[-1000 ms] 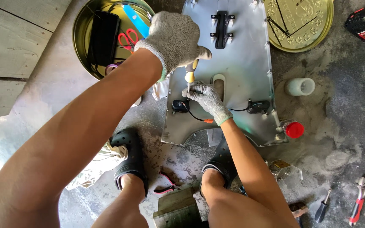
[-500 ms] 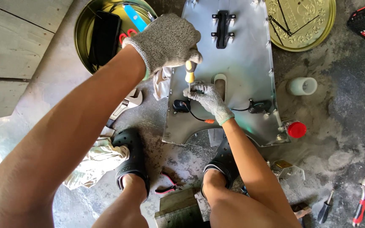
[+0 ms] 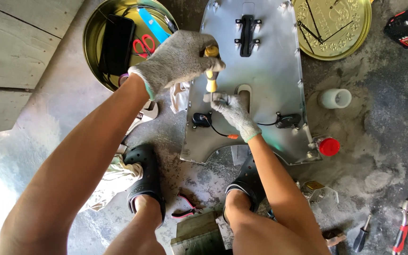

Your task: The person uses a screwdriver to loosen and remove screws from a black electrical component mounted on a metal panel. The person then detaches the component from the panel.

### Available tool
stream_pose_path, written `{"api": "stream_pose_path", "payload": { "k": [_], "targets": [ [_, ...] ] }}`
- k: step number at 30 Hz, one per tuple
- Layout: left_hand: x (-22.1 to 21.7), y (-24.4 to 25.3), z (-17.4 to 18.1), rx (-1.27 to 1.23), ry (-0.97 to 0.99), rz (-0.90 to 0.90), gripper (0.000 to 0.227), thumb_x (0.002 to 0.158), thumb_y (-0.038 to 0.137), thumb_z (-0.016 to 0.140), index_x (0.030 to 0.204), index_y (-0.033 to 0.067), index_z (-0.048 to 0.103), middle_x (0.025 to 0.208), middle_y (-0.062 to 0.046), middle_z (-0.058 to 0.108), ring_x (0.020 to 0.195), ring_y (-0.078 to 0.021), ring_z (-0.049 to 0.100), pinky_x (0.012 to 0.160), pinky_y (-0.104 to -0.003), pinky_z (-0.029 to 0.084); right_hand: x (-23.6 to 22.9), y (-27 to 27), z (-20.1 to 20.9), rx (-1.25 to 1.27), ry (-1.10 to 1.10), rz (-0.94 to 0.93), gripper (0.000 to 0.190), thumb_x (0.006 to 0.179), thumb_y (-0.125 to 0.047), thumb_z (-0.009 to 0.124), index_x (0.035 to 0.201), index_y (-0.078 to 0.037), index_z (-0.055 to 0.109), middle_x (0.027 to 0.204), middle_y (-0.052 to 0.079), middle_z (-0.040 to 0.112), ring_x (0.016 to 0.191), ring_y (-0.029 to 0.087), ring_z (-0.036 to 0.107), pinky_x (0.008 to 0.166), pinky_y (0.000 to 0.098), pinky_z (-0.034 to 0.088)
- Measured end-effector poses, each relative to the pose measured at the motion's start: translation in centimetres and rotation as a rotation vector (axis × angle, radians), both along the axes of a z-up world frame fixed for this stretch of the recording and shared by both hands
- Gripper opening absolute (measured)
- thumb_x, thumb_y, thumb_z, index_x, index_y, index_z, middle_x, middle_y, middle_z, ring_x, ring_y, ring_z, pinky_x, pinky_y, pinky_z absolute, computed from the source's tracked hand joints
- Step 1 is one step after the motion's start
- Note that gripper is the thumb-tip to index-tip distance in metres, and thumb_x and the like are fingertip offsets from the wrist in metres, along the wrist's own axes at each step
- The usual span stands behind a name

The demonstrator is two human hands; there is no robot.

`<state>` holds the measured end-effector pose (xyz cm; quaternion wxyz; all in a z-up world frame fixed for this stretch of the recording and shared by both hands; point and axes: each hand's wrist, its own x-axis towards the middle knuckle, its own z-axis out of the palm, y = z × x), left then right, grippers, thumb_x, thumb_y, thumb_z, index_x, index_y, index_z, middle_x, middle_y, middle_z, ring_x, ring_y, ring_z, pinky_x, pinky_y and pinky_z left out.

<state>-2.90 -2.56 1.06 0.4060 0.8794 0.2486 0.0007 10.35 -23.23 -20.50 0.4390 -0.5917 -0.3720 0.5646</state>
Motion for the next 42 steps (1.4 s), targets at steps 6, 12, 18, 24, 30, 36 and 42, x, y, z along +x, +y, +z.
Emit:
{"api": "stream_pose_path", "payload": {
  "k": [6, 12, 18, 24, 30, 36, 42],
  "targets": [
    [-3.4, -0.2, 3.2, 0.08, -0.153, 0.097, 0.035, 0.097, 0.042, 0.073, 0.103, 0.0076, 0.072, 0.088, -0.006, 0.074, 0.075, -0.0181, 0.07, 0.068, -0.036, 0.055, 0.0, -3.8, 8.6, 0.044, -0.117, -0.358, 0.033, 0.101, -0.03, 0.068, 0.125, -0.008, 0.072, 0.123, 0.003, 0.075, 0.116, 0.012, 0.067, 0.098, 0.0279, 0.052],
    [-13.3, -6.3, 0.6, -0.488, -0.135, 0.424, 0.037, 0.1, 0.04, 0.066, 0.1, 0.0028, 0.069, 0.074, -0.001, 0.058, 0.065, -0.008, 0.05, 0.054, -0.028, 0.043, 3.0, -12.2, 17.2, -0.01, -1.079, -0.422, 0.032, 0.099, -0.03, 0.07, 0.127, -0.014, 0.072, 0.122, 0.013, 0.071, 0.114, 0.029, 0.063, 0.102, 0.0417, 0.049],
    [-23.7, -14.3, -7.3, -0.959, -0.362, 0.827, 0.054, 0.099, 0.053, 0.051, 0.107, 0.0038, 0.071, 0.093, -0.006, 0.071, 0.083, -0.0155, 0.065, 0.075, -0.029, 0.051, 12.3, -18.8, 13.1, -0.071, -1.442, -0.328, 0.051, 0.101, -0.038, 0.071, 0.14, -0.007, 0.063, 0.14, 0.022, 0.064, 0.135, 0.04, 0.054, 0.112, 0.054, 0.038],
    [-16.3, -5.4, 5.3, -0.655, -0.547, 0.434, 0.064, 0.109, 0.06, 0.043, 0.133, 0.0025, 0.057, 0.115, -0.005, 0.064, 0.104, -0.0146, 0.058, 0.098, -0.03, 0.047, 12.3, -8.7, 19.0, -0.083, -1.275, 0.024, 0.059, 0.094, -0.04, 0.074, 0.135, 0.001, 0.062, 0.126, 0.024, 0.066, 0.111, 0.036, 0.067, 0.099, 0.0508, 0.053],
    [-2.2, 1.9, 12.9, -0.304, -0.178, 0.57, 0.045, 0.106, 0.049, 0.04, 0.126, 0.0129, 0.059, 0.099, 0.0, 0.059, 0.088, -0.0102, 0.052, 0.079, -0.027, 0.05, 10.2, 0.5, 7.3, 0.12, -1.292, -0.029, 0.08, 0.087, -0.048, 0.079, 0.137, 0.006, 0.049, 0.131, 0.029, 0.059, 0.118, 0.045, 0.059, 0.099, 0.053, 0.049],
    [11.7, 4.0, 3.7, -0.941, -0.907, 0.352, 0.028, 0.11, 0.042, 0.057, 0.11, 0.0142, 0.055, 0.092, -0.001, 0.054, 0.083, -0.0164, 0.053, 0.072, -0.033, 0.046, 6.5, 5.0, 0.9, 0.019, -1.33, -0.372, 0.096, 0.087, -0.051, 0.074, 0.155, 0.004, 0.033, 0.157, 0.026, 0.038, 0.145, 0.046, 0.036, 0.12, 0.0583, 0.026],
    [20.5, 4.3, -10.3, -0.963, -1.021, 0.548, 0.036, 0.109, 0.042, 0.056, 0.12, 0.0083, 0.06, 0.103, 0.001, 0.059, 0.094, -0.0107, 0.053, 0.088, -0.029, 0.047, 6.1, 5.3, 0.4, -0.086, -1.334, -0.332, 0.093, 0.092, -0.049, 0.069, 0.158, 0.003, 0.029, 0.161, 0.024, 0.034, 0.148, 0.045, 0.031, 0.124, 0.0579, 0.021]
  ]
}}
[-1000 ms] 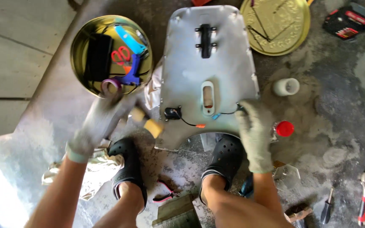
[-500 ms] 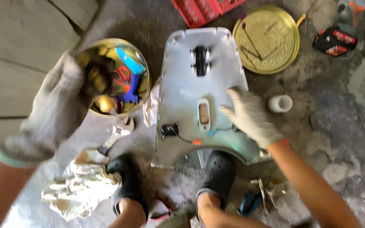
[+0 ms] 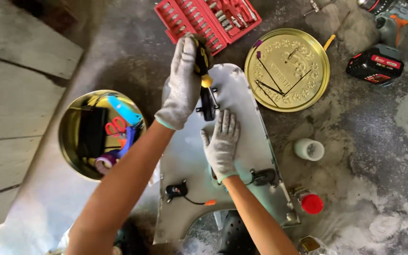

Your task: The person uses a screwdriver to loosen and remove screws from a black electrical component mounted on a metal panel. The person then detaches the component from the panel.

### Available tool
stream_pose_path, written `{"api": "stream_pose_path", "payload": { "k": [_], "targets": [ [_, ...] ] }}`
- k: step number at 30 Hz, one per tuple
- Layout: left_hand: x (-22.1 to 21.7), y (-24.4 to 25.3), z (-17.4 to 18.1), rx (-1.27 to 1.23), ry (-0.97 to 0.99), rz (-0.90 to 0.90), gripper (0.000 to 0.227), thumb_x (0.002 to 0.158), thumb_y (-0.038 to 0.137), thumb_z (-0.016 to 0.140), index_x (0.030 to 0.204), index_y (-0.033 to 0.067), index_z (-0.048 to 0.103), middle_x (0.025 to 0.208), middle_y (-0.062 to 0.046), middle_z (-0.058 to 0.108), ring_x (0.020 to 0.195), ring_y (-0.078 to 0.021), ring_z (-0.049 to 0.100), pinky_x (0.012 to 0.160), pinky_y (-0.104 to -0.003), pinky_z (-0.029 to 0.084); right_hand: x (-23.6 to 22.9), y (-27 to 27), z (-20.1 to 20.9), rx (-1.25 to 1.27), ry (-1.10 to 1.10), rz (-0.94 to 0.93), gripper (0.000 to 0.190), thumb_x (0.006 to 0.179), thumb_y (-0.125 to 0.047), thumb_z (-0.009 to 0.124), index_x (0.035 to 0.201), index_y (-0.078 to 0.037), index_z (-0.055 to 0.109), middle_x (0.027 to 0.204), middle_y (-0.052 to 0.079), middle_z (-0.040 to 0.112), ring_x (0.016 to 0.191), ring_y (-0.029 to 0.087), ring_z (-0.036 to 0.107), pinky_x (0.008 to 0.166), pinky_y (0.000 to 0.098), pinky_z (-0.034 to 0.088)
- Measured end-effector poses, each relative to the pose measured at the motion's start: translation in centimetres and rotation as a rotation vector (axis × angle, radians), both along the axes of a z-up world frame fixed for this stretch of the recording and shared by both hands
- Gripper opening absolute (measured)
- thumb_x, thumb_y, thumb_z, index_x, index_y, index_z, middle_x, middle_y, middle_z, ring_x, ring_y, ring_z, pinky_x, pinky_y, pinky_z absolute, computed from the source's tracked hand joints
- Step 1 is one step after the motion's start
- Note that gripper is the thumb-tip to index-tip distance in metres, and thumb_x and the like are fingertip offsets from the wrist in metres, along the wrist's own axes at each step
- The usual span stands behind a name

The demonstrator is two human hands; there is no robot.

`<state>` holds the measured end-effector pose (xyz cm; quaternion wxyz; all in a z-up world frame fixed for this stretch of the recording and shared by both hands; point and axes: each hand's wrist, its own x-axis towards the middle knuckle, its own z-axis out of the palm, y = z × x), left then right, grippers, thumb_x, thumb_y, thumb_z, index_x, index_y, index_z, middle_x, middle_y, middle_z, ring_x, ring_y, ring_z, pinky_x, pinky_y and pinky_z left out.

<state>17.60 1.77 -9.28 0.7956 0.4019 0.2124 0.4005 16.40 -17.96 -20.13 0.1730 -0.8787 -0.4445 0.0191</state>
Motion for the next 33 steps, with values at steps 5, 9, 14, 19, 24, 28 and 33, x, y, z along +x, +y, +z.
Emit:
{"api": "stream_pose_path", "payload": {
  "k": [5, 9, 14, 19, 24, 28, 33],
  "targets": [
    [1.9, 0.2, -3.3, 0.041, -0.012, -0.019, 0.034, 0.111, 0.042, 0.059, 0.119, 0.0086, 0.059, 0.1, 0.001, 0.057, 0.089, -0.0111, 0.052, 0.082, -0.029, 0.047, 0.2, 0.1, 0.1, 0.021, 0.021, 0.006, 0.092, 0.092, -0.047, 0.069, 0.156, 0.007, 0.03, 0.16, 0.026, 0.035, 0.148, 0.046, 0.031, 0.123, 0.0592, 0.021],
    [2.1, 0.3, -2.1, -0.112, 0.012, 0.007, 0.033, 0.104, 0.038, 0.057, 0.119, 0.0085, 0.06, 0.104, -0.001, 0.065, 0.094, -0.0121, 0.061, 0.087, -0.03, 0.053, 0.2, 0.1, 0.5, 0.0, 0.011, -0.003, 0.091, 0.092, -0.046, 0.069, 0.155, 0.008, 0.031, 0.159, 0.026, 0.036, 0.147, 0.046, 0.033, 0.123, 0.0596, 0.023],
    [1.3, 0.0, -1.8, 0.031, 0.004, -0.054, 0.036, 0.112, 0.039, 0.055, 0.119, 0.0047, 0.06, 0.098, -0.003, 0.06, 0.087, -0.0143, 0.057, 0.081, -0.032, 0.05, 0.1, 0.1, 0.6, 0.027, 0.024, 0.004, 0.09, 0.092, -0.045, 0.07, 0.155, 0.007, 0.032, 0.159, 0.026, 0.037, 0.147, 0.046, 0.034, 0.123, 0.0596, 0.024],
    [1.3, 0.4, -2.2, 0.031, -0.038, -0.104, 0.033, 0.112, 0.037, 0.056, 0.123, 0.0056, 0.059, 0.103, -0.004, 0.061, 0.092, -0.0147, 0.058, 0.086, -0.032, 0.051, 0.2, 0.2, 0.8, 0.013, 0.027, 0.0, 0.09, 0.092, -0.044, 0.071, 0.155, 0.007, 0.032, 0.158, 0.027, 0.037, 0.146, 0.046, 0.034, 0.122, 0.0597, 0.024],
    [1.6, 0.8, -3.5, -0.038, -0.04, -0.061, 0.033, 0.111, 0.035, 0.058, 0.127, 0.0067, 0.059, 0.109, -0.001, 0.061, 0.099, -0.0117, 0.056, 0.089, -0.03, 0.049, 0.1, 0.2, 0.8, 0.008, 0.015, 0.002, 0.089, 0.093, -0.045, 0.07, 0.155, 0.007, 0.033, 0.158, 0.026, 0.037, 0.147, 0.046, 0.034, 0.123, 0.0595, 0.024],
    [2.1, 1.1, -3.4, -0.046, -0.009, -0.034, 0.032, 0.113, 0.036, 0.059, 0.126, 0.006, 0.059, 0.109, 0.0, 0.058, 0.099, -0.0105, 0.053, 0.09, -0.029, 0.047, 0.1, 0.3, 0.8, -0.001, 0.015, 0.001, 0.089, 0.093, -0.045, 0.07, 0.155, 0.007, 0.033, 0.158, 0.027, 0.037, 0.147, 0.046, 0.034, 0.123, 0.0596, 0.023],
    [2.6, 1.5, -4.8, -0.08, -0.122, -0.031, 0.025, 0.112, 0.034, 0.062, 0.115, 0.0095, 0.058, 0.097, 0.002, 0.054, 0.086, -0.0101, 0.049, 0.077, -0.029, 0.043, 0.2, 0.3, 0.8, 0.002, 0.016, 0.0, 0.089, 0.092, -0.045, 0.07, 0.154, 0.008, 0.032, 0.158, 0.027, 0.037, 0.146, 0.046, 0.034, 0.122, 0.0601, 0.023]
  ]
}}
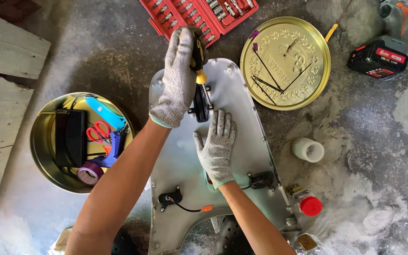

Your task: The person uses a screwdriver to loosen and remove screws from a black electrical component mounted on a metal panel. The person then detaches the component from the panel.

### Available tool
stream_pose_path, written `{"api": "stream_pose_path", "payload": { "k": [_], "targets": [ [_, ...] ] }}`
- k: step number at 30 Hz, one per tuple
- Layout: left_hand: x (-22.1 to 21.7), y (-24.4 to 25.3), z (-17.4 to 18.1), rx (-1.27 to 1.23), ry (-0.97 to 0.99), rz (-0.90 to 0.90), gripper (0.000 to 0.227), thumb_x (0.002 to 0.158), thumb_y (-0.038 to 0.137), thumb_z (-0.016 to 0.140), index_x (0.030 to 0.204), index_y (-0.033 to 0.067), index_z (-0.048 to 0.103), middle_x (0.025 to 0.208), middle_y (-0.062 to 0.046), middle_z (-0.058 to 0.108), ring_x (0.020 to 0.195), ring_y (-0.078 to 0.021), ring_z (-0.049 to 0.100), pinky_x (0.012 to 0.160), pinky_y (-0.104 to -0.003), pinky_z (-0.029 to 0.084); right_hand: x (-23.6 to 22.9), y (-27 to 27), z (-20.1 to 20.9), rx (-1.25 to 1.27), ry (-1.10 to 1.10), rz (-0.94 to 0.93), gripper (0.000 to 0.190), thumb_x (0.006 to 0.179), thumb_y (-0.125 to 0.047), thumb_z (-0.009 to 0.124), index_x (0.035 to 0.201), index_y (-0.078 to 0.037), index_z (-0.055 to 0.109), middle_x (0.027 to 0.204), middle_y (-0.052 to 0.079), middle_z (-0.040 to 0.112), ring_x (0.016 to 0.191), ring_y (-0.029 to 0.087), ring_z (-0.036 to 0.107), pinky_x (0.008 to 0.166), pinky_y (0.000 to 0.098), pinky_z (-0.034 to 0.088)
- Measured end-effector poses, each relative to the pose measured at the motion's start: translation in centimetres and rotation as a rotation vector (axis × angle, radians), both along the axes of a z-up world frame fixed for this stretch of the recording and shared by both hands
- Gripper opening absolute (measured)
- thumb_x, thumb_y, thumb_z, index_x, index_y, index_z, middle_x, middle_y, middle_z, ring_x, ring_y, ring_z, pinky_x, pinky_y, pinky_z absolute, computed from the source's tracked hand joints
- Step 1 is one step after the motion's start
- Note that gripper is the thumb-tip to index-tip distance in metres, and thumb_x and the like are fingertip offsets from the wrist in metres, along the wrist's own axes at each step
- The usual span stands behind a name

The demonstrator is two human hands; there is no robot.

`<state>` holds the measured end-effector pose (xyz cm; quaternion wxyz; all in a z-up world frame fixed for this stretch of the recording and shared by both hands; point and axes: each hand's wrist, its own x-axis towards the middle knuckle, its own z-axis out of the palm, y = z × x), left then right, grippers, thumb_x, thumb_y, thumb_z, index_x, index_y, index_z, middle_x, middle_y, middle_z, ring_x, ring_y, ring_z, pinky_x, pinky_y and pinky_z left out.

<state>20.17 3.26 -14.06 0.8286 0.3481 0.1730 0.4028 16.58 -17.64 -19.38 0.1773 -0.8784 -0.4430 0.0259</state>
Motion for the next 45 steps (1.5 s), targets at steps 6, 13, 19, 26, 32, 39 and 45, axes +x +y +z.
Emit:
{"api": "stream_pose_path", "payload": {
  "k": [6, 13, 19, 26, 32, 39, 45],
  "targets": [
    [-0.3, -0.1, 0.9, 0.023, 0.118, 0.026, 0.025, 0.111, 0.035, 0.058, 0.111, 0.0099, 0.061, 0.092, 0.002, 0.057, 0.081, -0.0097, 0.05, 0.073, -0.029, 0.045, 0.0, 0.0, 0.2, -0.003, 0.006, 0.004, 0.089, 0.093, -0.045, 0.069, 0.155, 0.008, 0.031, 0.159, 0.027, 0.036, 0.147, 0.046, 0.034, 0.123, 0.0597, 0.023],
    [-0.4, 0.6, 2.4, -0.032, 0.108, 0.026, 0.027, 0.109, 0.034, 0.06, 0.12, 0.0089, 0.059, 0.099, 0.001, 0.058, 0.088, -0.0105, 0.053, 0.079, -0.031, 0.047, 0.1, 0.0, 0.2, -0.009, 0.001, 0.009, 0.089, 0.094, -0.045, 0.069, 0.155, 0.007, 0.031, 0.16, 0.026, 0.035, 0.147, 0.046, 0.033, 0.123, 0.0597, 0.023],
    [-1.0, 4.7, 8.1, 0.743, 0.728, -0.331, 0.033, 0.11, 0.034, 0.052, 0.121, 0.0069, 0.067, 0.09, -0.006, 0.067, 0.083, -0.0152, 0.065, 0.077, -0.034, 0.056, 0.0, 0.0, -0.2, -0.04, 0.013, -0.002, 0.09, 0.093, -0.046, 0.068, 0.155, 0.007, 0.031, 0.16, 0.027, 0.034, 0.147, 0.046, 0.033, 0.122, 0.0598, 0.023],
    [1.5, 5.6, 12.0, 1.525, 0.972, -0.519, 0.043, 0.102, 0.042, 0.063, 0.119, 0.0024, 0.065, 0.09, -0.018, 0.073, 0.085, -0.0362, 0.071, 0.075, -0.05, 0.054, -0.1, -0.1, -0.5, -0.016, -0.013, 0.006, 0.091, 0.093, -0.046, 0.069, 0.155, 0.008, 0.031, 0.16, 0.026, 0.034, 0.148, 0.046, 0.032, 0.123, 0.0598, 0.023],
    [3.4, 4.0, 13.7, 1.825, 1.243, -0.394, 0.058, 0.096, 0.059, 0.065, 0.107, 0.0018, 0.069, 0.076, -0.015, 0.068, 0.066, -0.0355, 0.069, 0.053, -0.053, 0.053, -0.1, -0.1, -0.5, -0.014, -0.011, -0.002, 0.09, 0.093, -0.046, 0.069, 0.154, 0.008, 0.032, 0.159, 0.026, 0.036, 0.147, 0.046, 0.033, 0.123, 0.0599, 0.023],
    [1.9, 6.5, 12.2, 2.254, 0.962, -0.439, 0.027, 0.102, 0.029, 0.062, 0.122, 0.0163, 0.073, 0.097, -0.006, 0.073, 0.096, -0.0295, 0.069, 0.065, -0.052, 0.055, 0.0, -0.1, -0.5, -0.001, -0.014, 0.001, 0.088, 0.094, -0.046, 0.068, 0.155, 0.007, 0.033, 0.159, 0.025, 0.037, 0.146, 0.046, 0.034, 0.123, 0.0597, 0.024],
    [1.1, 9.0, 10.8, 1.734, 0.691, -0.816, 0.034, 0.099, 0.019, 0.057, 0.131, 0.0071, 0.062, 0.118, -0.019, 0.065, 0.105, -0.0388, 0.064, 0.087, -0.049, 0.05, 0.0, -0.1, -0.2, 0.019, 0.013, -0.01, 0.088, 0.093, -0.046, 0.068, 0.154, 0.006, 0.033, 0.157, 0.026, 0.038, 0.146, 0.046, 0.035, 0.122, 0.0602, 0.024]
  ]
}}
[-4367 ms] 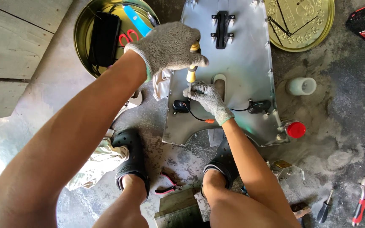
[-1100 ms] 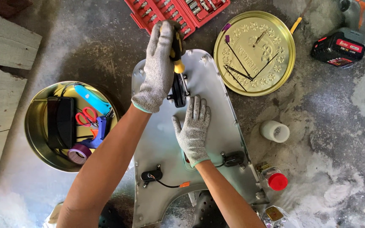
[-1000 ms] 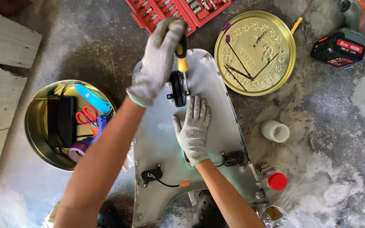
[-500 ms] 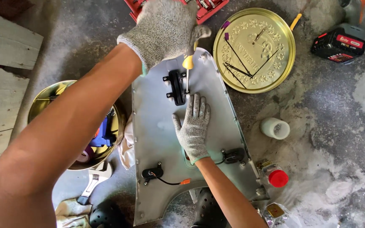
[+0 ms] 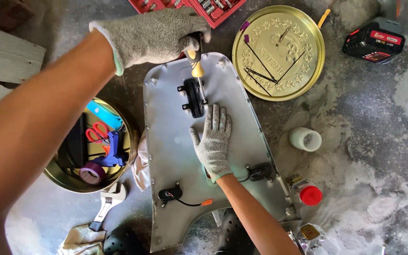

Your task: The person uses a screwdriver to loosen and remove screws from a black electrical component mounted on a metal panel. The person then detaches the component from the panel.

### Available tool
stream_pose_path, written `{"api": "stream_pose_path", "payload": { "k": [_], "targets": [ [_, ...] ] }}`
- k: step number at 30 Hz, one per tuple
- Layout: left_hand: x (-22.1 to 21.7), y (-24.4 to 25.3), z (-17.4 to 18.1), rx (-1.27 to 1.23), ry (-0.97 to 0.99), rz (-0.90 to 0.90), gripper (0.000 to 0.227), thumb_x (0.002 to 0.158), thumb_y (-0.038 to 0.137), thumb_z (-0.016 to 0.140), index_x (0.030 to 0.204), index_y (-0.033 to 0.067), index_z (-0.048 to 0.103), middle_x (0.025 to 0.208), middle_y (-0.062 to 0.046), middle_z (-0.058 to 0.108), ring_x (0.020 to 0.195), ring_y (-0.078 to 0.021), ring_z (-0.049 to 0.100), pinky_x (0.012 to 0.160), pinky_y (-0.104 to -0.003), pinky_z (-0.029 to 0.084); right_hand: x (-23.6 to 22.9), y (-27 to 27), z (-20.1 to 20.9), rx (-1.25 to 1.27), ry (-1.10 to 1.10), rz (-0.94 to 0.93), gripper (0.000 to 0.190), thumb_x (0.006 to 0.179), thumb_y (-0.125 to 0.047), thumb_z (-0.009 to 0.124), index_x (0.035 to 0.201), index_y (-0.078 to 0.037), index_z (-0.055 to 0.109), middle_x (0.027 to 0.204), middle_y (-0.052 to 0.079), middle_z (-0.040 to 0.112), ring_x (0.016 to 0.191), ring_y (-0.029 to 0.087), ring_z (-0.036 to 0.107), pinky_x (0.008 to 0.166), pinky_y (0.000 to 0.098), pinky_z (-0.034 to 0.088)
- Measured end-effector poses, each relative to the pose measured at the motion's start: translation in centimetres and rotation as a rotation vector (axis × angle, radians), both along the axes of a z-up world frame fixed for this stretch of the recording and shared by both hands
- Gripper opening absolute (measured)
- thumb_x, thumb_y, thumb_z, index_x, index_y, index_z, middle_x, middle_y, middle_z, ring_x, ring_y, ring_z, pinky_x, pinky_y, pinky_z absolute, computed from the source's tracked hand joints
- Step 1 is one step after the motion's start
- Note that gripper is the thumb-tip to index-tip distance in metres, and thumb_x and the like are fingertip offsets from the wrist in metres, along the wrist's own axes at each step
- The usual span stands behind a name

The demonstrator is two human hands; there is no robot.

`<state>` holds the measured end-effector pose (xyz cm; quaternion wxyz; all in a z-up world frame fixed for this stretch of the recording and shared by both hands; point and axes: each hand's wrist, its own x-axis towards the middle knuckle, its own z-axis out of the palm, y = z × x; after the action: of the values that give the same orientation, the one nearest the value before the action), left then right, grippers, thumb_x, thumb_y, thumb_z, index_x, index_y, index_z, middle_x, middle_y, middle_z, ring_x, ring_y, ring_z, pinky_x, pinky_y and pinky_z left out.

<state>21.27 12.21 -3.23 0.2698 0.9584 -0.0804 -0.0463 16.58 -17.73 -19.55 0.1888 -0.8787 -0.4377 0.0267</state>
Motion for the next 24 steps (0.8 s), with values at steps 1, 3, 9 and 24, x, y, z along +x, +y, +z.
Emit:
{"api": "stream_pose_path", "payload": {
  "k": [1, 3, 9, 24],
  "targets": [
    [0.0, -0.3, 0.2, 0.0, 0.0, 0.0, 0.034, 0.099, 0.019, 0.057, 0.131, 0.0071, 0.062, 0.118, -0.019, 0.065, 0.105, -0.0388, 0.064, 0.087, -0.049, 0.05, 0.0, 0.1, 0.1, 0.0, 0.0, 0.0, 0.088, 0.093, -0.046, 0.068, 0.154, 0.006, 0.033, 0.157, 0.026, 0.038, 0.146, 0.046, 0.035, 0.122, 0.0602, 0.024],
    [0.0, -0.9, 0.5, -0.046, 0.116, 0.139, 0.031, 0.097, 0.021, 0.056, 0.125, 0.0115, 0.065, 0.115, -0.015, 0.066, 0.106, -0.0343, 0.066, 0.088, -0.048, 0.053, 0.0, 0.1, 0.4, 0.007, 0.011, 0.0, 0.087, 0.093, -0.045, 0.069, 0.155, 0.005, 0.033, 0.157, 0.025, 0.038, 0.146, 0.046, 0.035, 0.122, 0.0603, 0.024],
    [1.1, -3.8, 3.5, 0.445, 0.133, 0.21, 0.046, 0.108, 0.05, 0.059, 0.109, 0.0057, 0.071, 0.08, -0.013, 0.069, 0.082, -0.0359, 0.069, 0.078, -0.052, 0.052, 0.1, 0.2, 0.7, -0.029, -0.032, 0.042, 0.08, 0.094, -0.042, 0.068, 0.157, -0.004, 0.036, 0.156, 0.026, 0.039, 0.143, 0.049, 0.036, 0.12, 0.0638, 0.026],
    [1.1, -1.6, 2.6, -0.161, 0.278, 0.112, 0.038, 0.084, 0.017, 0.063, 0.12, 0.004, 0.062, 0.105, -0.013, 0.074, 0.097, -0.0294, 0.07, 0.081, -0.043, 0.055, 0.2, 0.1, 0.1, -0.029, -0.02, 0.058, 0.064, 0.095, -0.041, 0.066, 0.151, -0.014, 0.049, 0.156, 0.024, 0.04, 0.143, 0.052, 0.034, 0.119, 0.0668, 0.024]
  ]
}}
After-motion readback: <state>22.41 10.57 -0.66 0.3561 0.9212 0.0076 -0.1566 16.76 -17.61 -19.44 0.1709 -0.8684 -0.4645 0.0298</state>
